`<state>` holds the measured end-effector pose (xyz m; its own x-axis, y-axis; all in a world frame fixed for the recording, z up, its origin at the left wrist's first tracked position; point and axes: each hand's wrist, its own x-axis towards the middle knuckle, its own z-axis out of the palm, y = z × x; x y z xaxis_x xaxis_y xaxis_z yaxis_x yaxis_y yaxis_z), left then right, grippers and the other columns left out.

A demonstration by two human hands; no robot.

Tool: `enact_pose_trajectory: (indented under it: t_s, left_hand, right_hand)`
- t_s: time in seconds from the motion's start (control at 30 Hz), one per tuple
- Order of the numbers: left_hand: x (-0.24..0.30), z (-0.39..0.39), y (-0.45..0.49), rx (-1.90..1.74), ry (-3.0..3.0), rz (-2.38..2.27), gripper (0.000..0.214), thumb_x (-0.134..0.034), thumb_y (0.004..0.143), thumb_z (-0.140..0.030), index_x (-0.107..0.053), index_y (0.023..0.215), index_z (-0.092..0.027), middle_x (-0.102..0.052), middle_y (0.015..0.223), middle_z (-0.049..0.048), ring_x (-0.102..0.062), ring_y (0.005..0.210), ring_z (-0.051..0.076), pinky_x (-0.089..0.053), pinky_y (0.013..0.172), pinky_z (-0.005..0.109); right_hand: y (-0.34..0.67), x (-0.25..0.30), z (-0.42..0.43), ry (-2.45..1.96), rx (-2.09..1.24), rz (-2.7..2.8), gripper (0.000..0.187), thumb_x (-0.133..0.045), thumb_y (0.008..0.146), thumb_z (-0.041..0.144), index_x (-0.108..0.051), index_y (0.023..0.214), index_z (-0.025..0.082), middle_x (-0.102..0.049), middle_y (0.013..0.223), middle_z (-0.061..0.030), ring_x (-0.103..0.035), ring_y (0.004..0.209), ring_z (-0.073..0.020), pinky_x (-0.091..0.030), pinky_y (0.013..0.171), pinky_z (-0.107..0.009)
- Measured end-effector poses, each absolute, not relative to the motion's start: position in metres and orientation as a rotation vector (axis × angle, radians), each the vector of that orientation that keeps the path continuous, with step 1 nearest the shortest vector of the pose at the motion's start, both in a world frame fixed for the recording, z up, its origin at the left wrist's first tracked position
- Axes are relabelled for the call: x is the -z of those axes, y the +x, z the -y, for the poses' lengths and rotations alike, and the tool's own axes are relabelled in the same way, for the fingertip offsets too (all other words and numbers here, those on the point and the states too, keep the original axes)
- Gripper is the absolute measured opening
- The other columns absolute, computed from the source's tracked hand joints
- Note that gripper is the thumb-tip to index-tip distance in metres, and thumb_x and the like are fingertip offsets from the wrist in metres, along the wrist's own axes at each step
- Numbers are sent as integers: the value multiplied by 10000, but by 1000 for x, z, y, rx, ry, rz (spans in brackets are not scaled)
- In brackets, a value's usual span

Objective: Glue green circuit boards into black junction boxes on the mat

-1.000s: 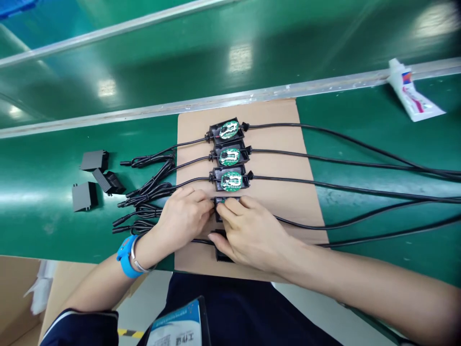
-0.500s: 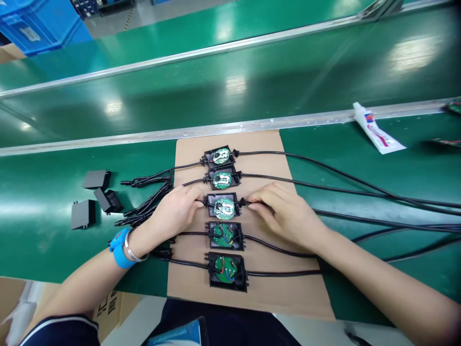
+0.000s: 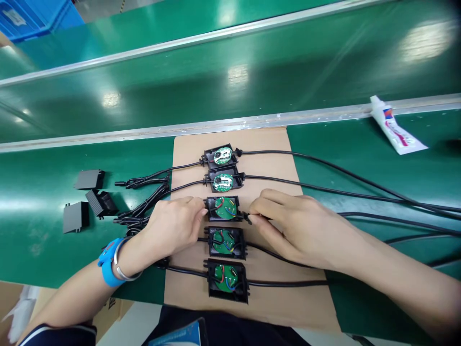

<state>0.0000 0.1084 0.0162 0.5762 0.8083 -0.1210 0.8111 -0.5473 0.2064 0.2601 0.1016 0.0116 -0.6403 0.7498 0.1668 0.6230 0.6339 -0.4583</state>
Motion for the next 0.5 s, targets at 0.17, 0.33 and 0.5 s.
enact_pose_trajectory:
  t_s: [0.17, 0.33, 0.5]
  left_hand:
    - [-13, -111, 6, 79, 2570, -1364, 294, -365, 975, -267, -622, 881, -159, -704, 766, 56, -655, 637, 182, -396, 481, 260]
    - [-9, -113, 7, 119, 2546, -1377, 263, -399, 973, -259, -637, 950, -151, -731, 832, 66, -676, 682, 186, -430, 507, 253]
    - [-8, -113, 5, 144, 2499, -1382, 265, -389, 974, -255, -634, 962, -157, -736, 860, 69, -691, 711, 213, -463, 530, 285]
  right_hand:
    - [252, -6, -113, -1153, -437, 2616, 240, -404, 945, 219, -599, 810, 179, -573, 748, -44, -503, 568, -144, -342, 549, -309]
    - [250, -3, -120, -1140, -432, 2666, 233, -450, 867, 174, -667, 950, 192, -640, 770, -40, -558, 623, -158, -388, 602, -296]
    - [247, 2, -123, -1046, -350, 2760, 350, -481, 872, 219, -734, 1114, 230, -716, 838, -47, -642, 670, -176, -464, 619, -300]
